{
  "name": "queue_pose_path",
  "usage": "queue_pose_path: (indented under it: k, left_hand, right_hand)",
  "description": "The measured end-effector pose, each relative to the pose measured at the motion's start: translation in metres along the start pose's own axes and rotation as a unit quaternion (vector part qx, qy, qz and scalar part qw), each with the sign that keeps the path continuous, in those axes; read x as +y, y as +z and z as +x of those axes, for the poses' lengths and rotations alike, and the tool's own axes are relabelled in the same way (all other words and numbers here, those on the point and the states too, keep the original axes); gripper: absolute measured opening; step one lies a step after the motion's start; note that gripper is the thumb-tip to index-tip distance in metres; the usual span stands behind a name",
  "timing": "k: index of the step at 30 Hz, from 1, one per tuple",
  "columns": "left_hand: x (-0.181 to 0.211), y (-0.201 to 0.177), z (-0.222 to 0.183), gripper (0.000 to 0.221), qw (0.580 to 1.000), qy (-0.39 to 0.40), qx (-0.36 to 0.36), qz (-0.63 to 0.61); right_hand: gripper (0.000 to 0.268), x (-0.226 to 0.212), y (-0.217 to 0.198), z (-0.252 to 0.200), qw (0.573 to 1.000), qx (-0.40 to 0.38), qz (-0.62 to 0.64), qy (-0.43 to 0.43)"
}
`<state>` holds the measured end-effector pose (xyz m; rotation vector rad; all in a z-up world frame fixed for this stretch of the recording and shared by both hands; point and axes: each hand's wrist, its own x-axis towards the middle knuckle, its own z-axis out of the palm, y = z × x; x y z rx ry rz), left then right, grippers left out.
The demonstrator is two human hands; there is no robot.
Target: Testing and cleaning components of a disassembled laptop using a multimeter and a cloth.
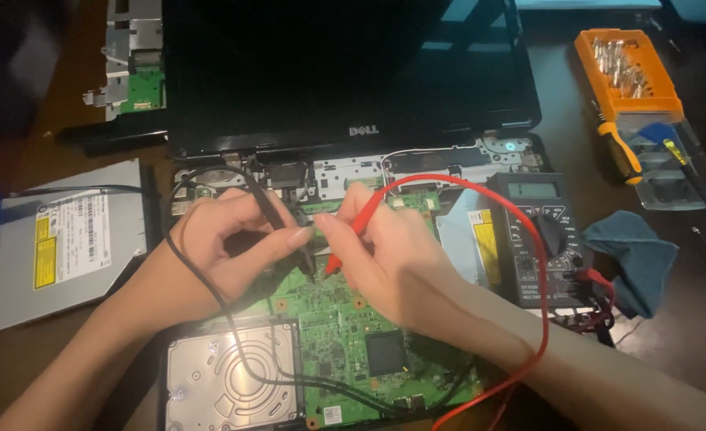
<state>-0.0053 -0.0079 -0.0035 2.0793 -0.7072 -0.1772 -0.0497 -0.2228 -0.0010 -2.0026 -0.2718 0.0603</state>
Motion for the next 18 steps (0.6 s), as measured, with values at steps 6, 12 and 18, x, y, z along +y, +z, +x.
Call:
queue_pose_path:
  k: [6, 12, 18]
  left_hand:
    - [0.0013, -0.0021, -0.0007, 0.012, 1.000, -0.008, -0.001, -0.003]
    - [0.0021, -0.0021, 0.0000, 0.013, 1.000, -0.001, -0.001, 0.005]
    - [0.0026, -0.0015, -0.0009, 0.013, 1.000, -0.015, 0.006, 0.005]
  right_hand:
    - [0.023, -0.0011, -0.0009, -0.0003, 1.000, -0.010, 0.012, 0.019]
    - [0.022, 0.0000, -0.0005, -0.0004, 1.000, -0.006, 0.007, -0.020]
    - [0.023, -0.0001, -0.0015, -0.0006, 1.000, -0.014, 0.017, -0.021]
